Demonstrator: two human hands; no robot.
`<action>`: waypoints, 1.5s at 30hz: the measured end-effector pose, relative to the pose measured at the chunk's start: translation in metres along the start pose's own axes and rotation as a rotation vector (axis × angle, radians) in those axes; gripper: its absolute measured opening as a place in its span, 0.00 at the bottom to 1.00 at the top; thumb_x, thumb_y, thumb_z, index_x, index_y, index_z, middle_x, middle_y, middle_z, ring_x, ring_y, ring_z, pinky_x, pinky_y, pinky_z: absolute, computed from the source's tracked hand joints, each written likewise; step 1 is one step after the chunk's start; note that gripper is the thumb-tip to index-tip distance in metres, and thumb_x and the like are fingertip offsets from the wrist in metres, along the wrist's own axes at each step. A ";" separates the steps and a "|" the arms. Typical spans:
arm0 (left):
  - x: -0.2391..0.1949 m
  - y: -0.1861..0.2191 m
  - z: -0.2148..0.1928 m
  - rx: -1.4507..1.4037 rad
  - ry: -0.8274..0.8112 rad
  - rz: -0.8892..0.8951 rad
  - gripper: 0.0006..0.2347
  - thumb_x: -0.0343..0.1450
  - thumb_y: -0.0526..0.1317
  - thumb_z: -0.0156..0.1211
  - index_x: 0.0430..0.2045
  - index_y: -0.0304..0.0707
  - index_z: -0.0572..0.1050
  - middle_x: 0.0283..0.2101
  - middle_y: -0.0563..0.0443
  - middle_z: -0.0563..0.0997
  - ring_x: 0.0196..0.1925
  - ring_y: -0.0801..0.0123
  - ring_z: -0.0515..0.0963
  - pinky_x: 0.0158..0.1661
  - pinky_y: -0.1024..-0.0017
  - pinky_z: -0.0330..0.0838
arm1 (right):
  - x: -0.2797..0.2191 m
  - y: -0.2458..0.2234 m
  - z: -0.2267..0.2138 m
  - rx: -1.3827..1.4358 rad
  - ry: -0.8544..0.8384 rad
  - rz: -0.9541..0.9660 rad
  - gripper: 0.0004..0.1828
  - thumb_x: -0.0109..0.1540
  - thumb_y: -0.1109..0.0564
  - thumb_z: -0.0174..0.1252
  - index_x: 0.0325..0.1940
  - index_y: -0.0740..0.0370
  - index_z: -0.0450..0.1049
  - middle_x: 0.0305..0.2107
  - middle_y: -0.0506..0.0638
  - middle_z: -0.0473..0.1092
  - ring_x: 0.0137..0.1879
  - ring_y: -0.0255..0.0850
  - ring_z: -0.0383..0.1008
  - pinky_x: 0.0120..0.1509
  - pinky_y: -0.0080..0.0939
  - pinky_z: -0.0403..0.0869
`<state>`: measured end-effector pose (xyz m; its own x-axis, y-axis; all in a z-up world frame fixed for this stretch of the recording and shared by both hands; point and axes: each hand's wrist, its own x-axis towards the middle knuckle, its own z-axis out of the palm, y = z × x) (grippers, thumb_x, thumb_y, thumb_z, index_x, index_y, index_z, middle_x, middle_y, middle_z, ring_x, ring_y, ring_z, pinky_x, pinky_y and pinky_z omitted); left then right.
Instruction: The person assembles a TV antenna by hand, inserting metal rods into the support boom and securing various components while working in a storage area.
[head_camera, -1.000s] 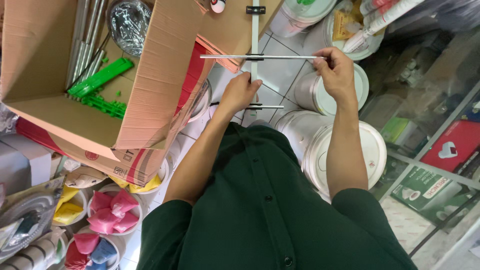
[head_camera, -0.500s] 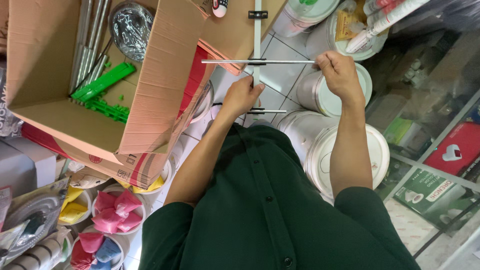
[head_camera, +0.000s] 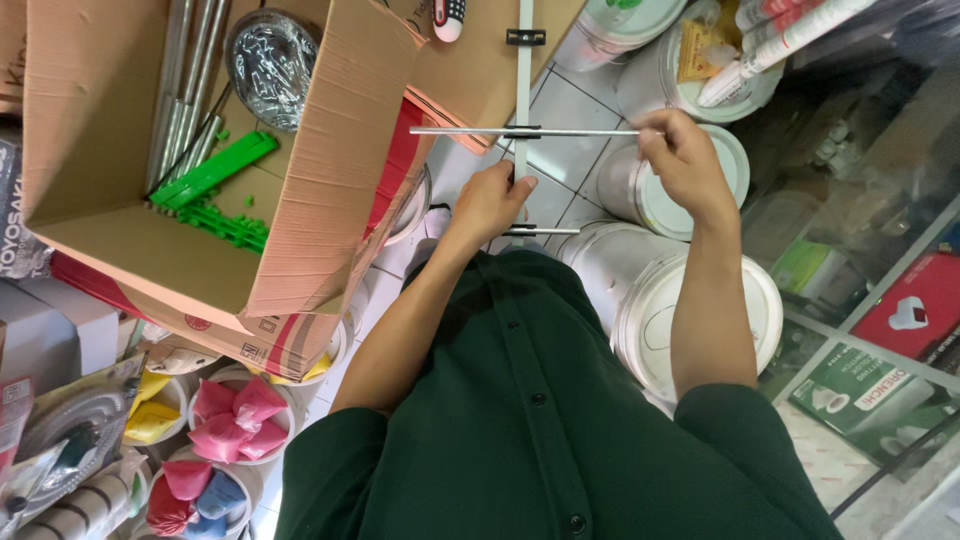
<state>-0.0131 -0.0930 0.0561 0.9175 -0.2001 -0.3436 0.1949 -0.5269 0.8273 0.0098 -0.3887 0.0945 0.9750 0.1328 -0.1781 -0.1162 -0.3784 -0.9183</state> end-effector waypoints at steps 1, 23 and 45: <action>0.000 0.000 -0.001 -0.008 0.002 0.009 0.17 0.71 0.50 0.60 0.26 0.30 0.74 0.23 0.38 0.79 0.30 0.45 0.80 0.33 0.54 0.70 | -0.002 0.000 -0.001 0.024 0.008 -0.018 0.09 0.68 0.58 0.57 0.51 0.64 0.74 0.31 0.40 0.70 0.34 0.27 0.66 0.39 0.30 0.66; 0.038 -0.021 0.010 -0.965 -0.265 -0.251 0.09 0.74 0.38 0.47 0.46 0.38 0.65 0.32 0.47 0.80 0.30 0.63 0.82 0.32 0.64 0.79 | -0.004 -0.071 0.020 -0.816 0.193 -0.617 0.05 0.61 0.59 0.66 0.39 0.59 0.76 0.35 0.49 0.74 0.43 0.48 0.76 0.52 0.55 0.69; 0.023 0.048 -0.034 -0.330 -0.343 -0.090 0.16 0.77 0.49 0.48 0.40 0.30 0.71 0.34 0.44 0.84 0.27 0.64 0.83 0.29 0.68 0.78 | 0.022 -0.111 0.043 -0.719 -0.029 -0.680 0.06 0.68 0.56 0.64 0.44 0.61 0.77 0.35 0.53 0.76 0.39 0.54 0.75 0.40 0.50 0.71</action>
<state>0.0289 -0.0948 0.1027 0.7360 -0.4557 -0.5007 0.4186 -0.2751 0.8655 0.0363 -0.3043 0.1771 0.7853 0.5467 0.2905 0.6188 -0.6780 -0.3968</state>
